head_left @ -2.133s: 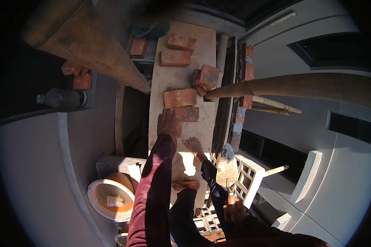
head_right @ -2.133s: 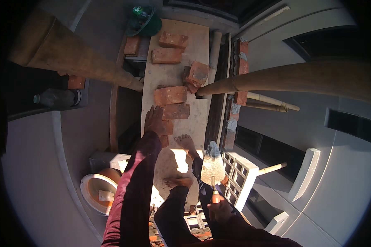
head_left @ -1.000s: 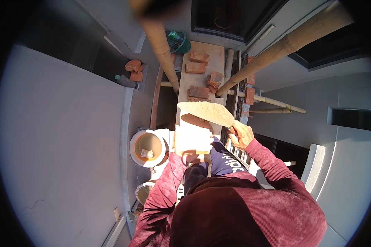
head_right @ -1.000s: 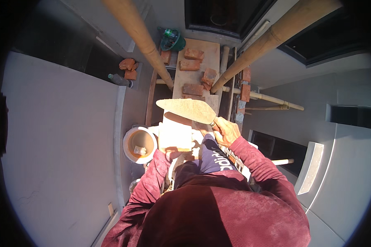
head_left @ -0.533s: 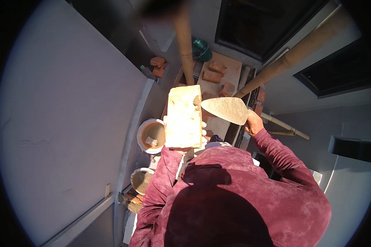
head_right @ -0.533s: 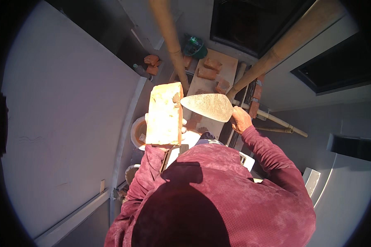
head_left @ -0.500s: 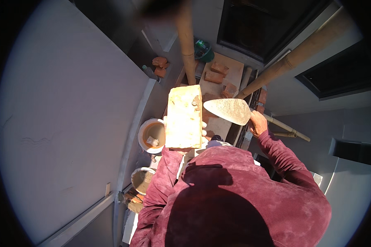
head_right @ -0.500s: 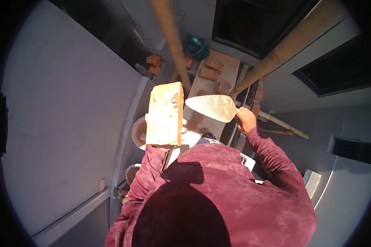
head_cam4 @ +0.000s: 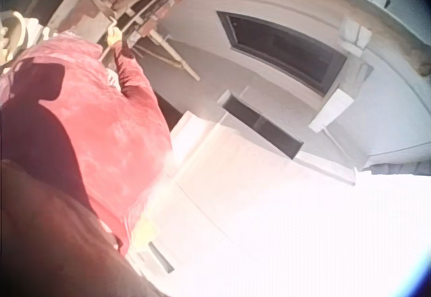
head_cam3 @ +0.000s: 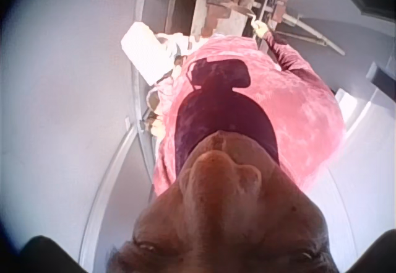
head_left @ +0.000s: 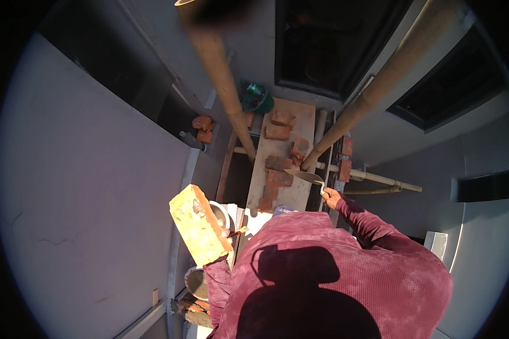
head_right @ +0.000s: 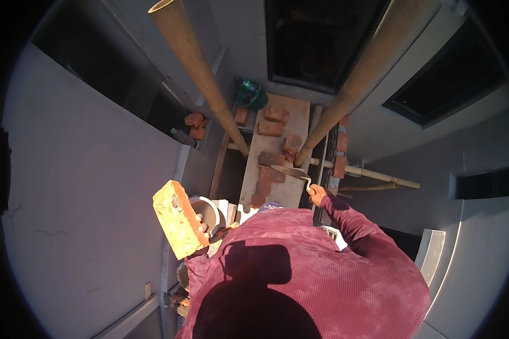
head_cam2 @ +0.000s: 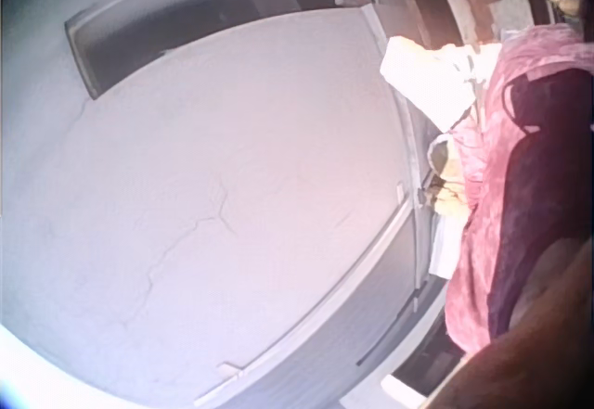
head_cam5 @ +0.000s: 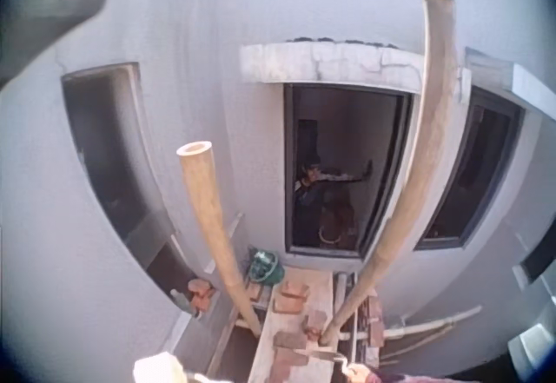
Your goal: The person scoops mortar from a bucket using a trowel and applies it to a brick wall under construction. They then place a brick onto the mortar, press it into position, and tap it to align it with the existing structure.
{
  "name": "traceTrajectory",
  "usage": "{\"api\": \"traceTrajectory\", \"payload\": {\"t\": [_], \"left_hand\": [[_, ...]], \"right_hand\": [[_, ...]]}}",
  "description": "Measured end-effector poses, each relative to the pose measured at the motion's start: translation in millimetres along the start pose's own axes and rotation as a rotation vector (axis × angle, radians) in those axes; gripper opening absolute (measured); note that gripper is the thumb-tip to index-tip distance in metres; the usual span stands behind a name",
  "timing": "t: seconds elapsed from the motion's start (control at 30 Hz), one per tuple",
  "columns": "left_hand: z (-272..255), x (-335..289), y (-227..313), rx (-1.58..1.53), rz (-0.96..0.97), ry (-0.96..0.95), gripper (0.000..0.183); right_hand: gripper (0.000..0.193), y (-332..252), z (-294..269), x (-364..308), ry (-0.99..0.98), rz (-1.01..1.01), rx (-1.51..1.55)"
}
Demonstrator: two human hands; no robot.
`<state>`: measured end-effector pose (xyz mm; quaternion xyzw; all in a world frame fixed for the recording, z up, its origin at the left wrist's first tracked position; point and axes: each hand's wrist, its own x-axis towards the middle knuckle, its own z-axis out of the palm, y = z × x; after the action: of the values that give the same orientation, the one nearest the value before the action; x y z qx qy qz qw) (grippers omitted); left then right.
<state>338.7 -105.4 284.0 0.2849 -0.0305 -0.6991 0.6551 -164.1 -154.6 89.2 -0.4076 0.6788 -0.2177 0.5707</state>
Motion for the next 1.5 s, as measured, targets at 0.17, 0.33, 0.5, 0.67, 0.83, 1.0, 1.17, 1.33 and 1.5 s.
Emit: {"api": "traceTrajectory", "payload": {"t": [0.17, 0.33, 0.5, 0.67, 0.83, 1.0, 1.17, 1.33, 1.5], "left_hand": [[-61, -67, -5, 0.039, 0.229, 0.365, 0.102], [-87, -131, -20, 0.036, 0.405, 0.651, 0.099], [-91, -148, -52, 0.008, 0.45, 0.791, 0.096], [-83, -150, -74, -0.005, 0.475, 0.825, 0.093], [-76, -160, -93, -0.004, 0.538, 0.875, 0.09], [-71, -161, -128, -0.05, 0.585, 0.936, 0.087], [-78, -219, -176, -0.227, 0.768, 1.016, 0.084], [-41, -304, -224, -0.37, 1.101, 1.106, 0.082], [-51, -367, -229, -0.458, 1.268, 1.111, 0.079]], "right_hand": [[0.017, 113, -52, 28, -0.098, 0.449, -0.213], [0.014, 94, -49, 49, -0.266, 0.554, -0.45], [0.016, 23, -25, 74, -0.38, 0.346, -0.551], [0.022, -46, 36, 137, -0.473, 0.181, -0.687], [0.038, -89, 105, 172, -0.501, 0.09, -0.785], [0.043, -80, 105, 197, -0.661, 0.041, -0.899], [0.037, -56, 98, 211, -0.705, -0.015, -0.987], [0.032, -64, 90, 199, -0.789, -0.077, -1.004], [0.029, -104, 89, 176, -0.728, -0.021, -1.091]]}}
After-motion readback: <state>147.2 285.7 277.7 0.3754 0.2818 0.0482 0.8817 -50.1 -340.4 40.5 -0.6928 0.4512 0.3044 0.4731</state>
